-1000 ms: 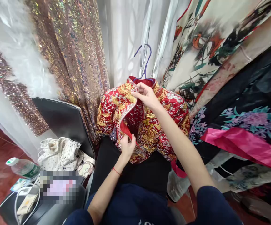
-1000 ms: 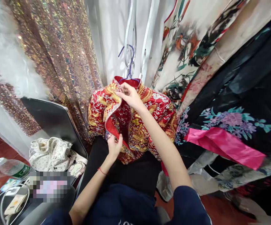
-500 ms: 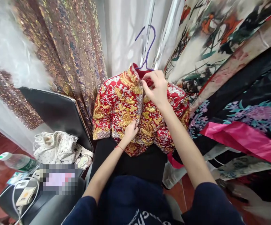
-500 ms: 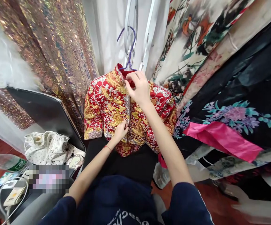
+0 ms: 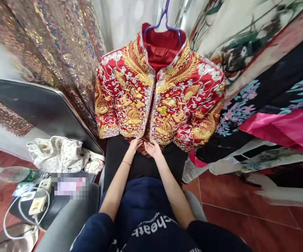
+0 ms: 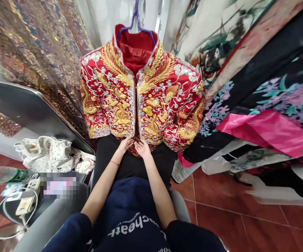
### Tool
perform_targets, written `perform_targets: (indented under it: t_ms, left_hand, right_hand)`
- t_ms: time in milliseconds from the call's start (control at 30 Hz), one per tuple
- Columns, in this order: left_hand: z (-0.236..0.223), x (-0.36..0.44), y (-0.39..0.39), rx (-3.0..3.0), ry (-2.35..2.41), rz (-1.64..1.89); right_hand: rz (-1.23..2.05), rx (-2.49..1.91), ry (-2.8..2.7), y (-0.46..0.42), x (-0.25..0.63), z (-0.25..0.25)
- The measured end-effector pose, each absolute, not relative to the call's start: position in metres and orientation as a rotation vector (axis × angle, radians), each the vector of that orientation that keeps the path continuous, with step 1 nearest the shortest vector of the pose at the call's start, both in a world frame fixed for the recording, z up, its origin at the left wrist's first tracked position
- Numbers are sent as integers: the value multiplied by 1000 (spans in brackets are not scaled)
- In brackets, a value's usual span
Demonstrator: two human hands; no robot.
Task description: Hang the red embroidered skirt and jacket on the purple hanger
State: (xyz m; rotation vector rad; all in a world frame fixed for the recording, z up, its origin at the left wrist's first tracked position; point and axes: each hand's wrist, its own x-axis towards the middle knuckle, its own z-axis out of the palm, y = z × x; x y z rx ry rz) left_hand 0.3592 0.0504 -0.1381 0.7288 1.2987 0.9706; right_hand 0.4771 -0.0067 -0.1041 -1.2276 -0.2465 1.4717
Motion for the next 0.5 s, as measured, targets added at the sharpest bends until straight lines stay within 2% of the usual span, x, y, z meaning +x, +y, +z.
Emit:
perform_targets:
  t_ms: [267, 500]
  left_hand:
    - [-169, 367, 63, 478, 1222, 958]
    - [-185, 365, 56, 515, 1171, 888]
  right_hand:
    - [1536, -1190, 104, 12, 472, -157]
    - [1545, -1088, 171, 17, 471, -167]
